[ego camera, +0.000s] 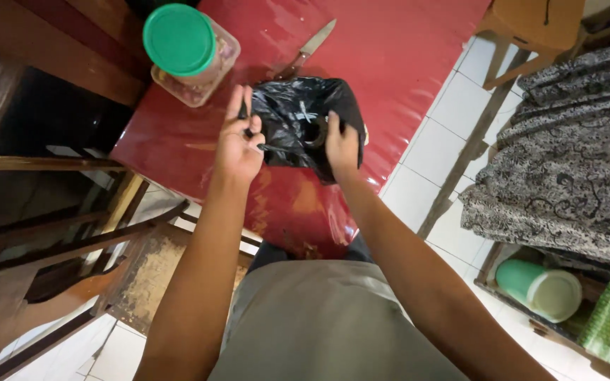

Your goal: Organizing and bundling various electrical cables and an extension cord into a black plastic bag.

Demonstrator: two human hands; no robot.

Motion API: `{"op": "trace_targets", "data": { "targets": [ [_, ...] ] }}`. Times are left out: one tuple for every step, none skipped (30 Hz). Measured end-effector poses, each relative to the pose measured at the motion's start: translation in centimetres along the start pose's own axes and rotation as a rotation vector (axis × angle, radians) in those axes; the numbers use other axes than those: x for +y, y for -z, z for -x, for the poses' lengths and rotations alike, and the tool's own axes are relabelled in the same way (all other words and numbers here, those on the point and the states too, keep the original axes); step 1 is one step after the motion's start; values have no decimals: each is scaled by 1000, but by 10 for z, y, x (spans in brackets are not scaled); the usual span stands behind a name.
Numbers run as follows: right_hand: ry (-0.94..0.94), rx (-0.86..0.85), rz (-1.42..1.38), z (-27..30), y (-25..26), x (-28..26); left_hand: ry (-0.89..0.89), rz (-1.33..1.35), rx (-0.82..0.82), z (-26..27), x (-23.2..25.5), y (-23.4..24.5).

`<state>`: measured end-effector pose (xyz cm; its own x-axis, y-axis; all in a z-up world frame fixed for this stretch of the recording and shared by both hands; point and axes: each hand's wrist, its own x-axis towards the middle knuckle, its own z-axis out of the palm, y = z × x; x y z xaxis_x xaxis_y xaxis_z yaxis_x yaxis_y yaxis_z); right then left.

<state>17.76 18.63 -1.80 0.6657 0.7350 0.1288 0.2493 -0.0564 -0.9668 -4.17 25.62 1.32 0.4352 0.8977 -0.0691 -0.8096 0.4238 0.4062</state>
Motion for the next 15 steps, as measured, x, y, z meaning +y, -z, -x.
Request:
{"op": "trace_targets", "data": {
  "targets": [
    [1,-2,-3,-8,-2,-8,-3,-2,0,-2,1,-2],
    [-101,-25,66,-15,-4,-15,26,-29,38,-4,2,-3],
    [-208,-47,141,-20,-2,-22,60,-53,79,-4,0,-5],
    [-211,-46,144,-26,-4,-12,63,-51,82,-5,-4,0],
    [-209,-47,97,-34,-9,-2,93,-73,132,-9,-7,5],
    [-206,-48,50,-41,-14,7,123,-95,182,-12,-10,10],
    [-205,-52,51,-43,-14,3,120,-93,185,-11,-10,7],
    [-268,-29,-61,-43,-15,-2,123,-98,212,-9,-10,6],
    [-330,-4,-174,-45,-17,-6,125,-104,240,-8,-9,4],
    [-329,-8,-173,-45,-20,-5,122,-102,241,-9,-8,5],
    [-297,-79,-345,-46,-21,-4,73,-71,222,-8,-8,5],
    [-265,-152,-515,-46,-23,-3,25,-39,203,-8,-8,5],
    [-267,-157,-512,-45,-22,-4,22,-35,208,-5,-6,3],
    [-324,-179,-582,-44,-22,-5,-23,-10,178,-1,-4,0],
    [-377,-201,-655,-45,-22,-7,-71,13,144,0,0,-4]
  ]
}}
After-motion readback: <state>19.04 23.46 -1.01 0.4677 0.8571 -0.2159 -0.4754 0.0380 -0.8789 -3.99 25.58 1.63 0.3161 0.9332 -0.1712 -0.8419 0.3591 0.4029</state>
